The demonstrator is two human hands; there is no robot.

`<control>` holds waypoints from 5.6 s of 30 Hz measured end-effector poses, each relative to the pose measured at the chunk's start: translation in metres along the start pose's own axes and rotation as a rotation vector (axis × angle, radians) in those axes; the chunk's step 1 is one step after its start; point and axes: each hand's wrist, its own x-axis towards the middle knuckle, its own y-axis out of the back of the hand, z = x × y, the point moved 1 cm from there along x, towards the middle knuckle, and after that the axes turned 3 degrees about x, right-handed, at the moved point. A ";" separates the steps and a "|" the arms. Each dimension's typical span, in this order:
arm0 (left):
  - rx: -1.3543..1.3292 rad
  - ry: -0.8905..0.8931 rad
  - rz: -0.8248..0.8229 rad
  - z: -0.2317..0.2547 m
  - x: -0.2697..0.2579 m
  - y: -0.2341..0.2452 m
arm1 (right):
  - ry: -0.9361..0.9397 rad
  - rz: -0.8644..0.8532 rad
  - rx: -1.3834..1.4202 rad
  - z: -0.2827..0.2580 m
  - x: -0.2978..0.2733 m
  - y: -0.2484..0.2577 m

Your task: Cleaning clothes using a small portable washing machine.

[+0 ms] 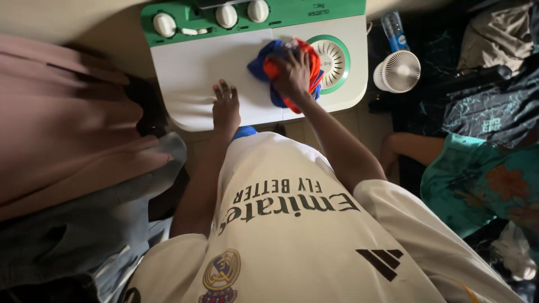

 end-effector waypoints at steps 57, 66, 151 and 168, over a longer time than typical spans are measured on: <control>-0.172 0.079 -0.170 -0.155 -0.045 0.043 | -0.828 -0.033 -0.051 -0.115 -0.029 -0.069; -0.208 0.107 -0.094 -0.152 -0.043 0.006 | -0.468 -0.196 -0.067 -0.206 -0.033 -0.107; -0.032 0.689 -0.313 0.107 0.058 0.011 | -0.657 0.061 -0.077 0.137 0.086 0.030; -0.070 0.760 -0.371 0.112 0.061 0.014 | -0.134 -0.551 -0.238 0.031 0.052 0.018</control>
